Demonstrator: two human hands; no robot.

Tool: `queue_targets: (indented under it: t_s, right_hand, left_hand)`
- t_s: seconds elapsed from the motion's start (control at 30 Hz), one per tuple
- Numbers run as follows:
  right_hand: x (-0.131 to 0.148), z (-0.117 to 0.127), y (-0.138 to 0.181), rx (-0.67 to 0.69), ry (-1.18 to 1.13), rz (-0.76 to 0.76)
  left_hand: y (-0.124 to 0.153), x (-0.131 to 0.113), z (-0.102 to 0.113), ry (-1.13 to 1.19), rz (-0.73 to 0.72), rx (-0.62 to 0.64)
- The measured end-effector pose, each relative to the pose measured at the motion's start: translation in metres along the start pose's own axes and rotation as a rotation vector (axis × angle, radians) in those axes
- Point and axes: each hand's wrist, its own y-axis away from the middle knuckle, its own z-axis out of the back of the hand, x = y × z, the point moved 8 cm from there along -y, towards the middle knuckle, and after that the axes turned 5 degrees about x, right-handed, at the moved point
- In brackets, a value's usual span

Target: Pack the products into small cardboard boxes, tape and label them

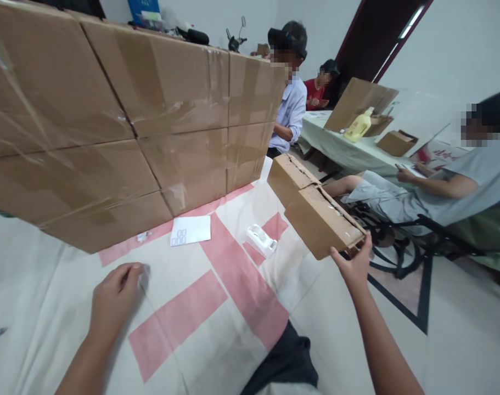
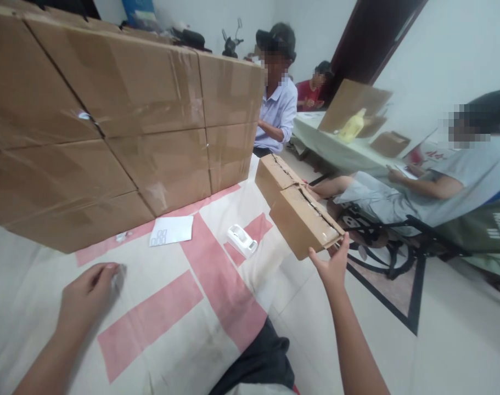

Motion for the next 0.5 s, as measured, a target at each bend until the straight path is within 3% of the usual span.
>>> queue_targets:
  t_s: [0.2, 0.33, 0.43, 0.5]
  right_hand:
    - [0.010, -0.064, -0.072, 0.116, 0.008, -0.002]
    - [0.030, -0.109, -0.121, 0.191, 0.048, 0.076]
    - [0.044, -0.131, -0.143, 0.220, 0.152, 0.065]
    - [0.063, -0.141, -0.145, 0.156, 0.259, 0.077]
  left_hand:
    - [-0.011, 0.020, -0.007, -0.015, 0.038, -0.040]
    - [-0.013, 0.016, -0.010, 0.101, 0.025, -0.054]
    - [-0.011, 0.010, -0.009, 0.251, 0.042, -0.067]
    - [-0.012, 0.011, -0.005, 0.350, 0.055, -0.072]
